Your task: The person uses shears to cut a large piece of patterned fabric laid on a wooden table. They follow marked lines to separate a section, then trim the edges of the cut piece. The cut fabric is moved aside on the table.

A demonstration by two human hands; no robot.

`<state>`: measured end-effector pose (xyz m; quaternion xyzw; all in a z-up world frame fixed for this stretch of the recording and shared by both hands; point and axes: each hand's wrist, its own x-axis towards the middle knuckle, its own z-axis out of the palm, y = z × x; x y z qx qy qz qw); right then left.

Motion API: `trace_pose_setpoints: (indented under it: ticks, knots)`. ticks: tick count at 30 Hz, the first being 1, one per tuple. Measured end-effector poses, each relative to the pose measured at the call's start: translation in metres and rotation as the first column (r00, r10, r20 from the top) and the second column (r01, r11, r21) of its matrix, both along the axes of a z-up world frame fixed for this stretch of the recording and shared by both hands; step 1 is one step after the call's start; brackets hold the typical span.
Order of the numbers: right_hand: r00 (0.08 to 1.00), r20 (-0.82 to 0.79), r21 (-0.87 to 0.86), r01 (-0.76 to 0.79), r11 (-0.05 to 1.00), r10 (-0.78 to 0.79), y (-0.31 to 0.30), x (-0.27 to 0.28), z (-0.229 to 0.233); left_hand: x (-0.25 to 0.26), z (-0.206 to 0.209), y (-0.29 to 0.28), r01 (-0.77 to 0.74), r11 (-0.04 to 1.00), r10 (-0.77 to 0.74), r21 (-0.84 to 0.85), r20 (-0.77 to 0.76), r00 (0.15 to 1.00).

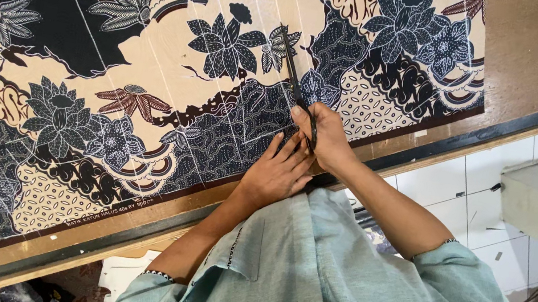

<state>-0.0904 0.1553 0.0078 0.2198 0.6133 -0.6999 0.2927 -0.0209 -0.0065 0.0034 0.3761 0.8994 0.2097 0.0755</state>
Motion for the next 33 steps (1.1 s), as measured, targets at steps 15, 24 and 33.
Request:
trace_pose_setpoints:
  ticks: [15,24,33]
  knots:
    - [1.000,-0.020,-0.007,0.010,1.000,-0.010,-0.019,-0.058,-0.002,-0.005,0.006,-0.004,0.012,0.999,-0.011,0.033,-0.041,0.999]
    - [0.999,-0.030,-0.065,0.018,0.998,-0.020,-0.029,-0.096,-0.005,-0.005,0.002,-0.003,0.016,1.000,-0.015,0.021,-0.028,0.999]
    - [0.997,0.016,-0.090,0.073,0.993,-0.072,-0.041,-0.142,-0.007,-0.004,-0.002,-0.004,0.012,1.000,-0.012,0.016,-0.010,1.000]
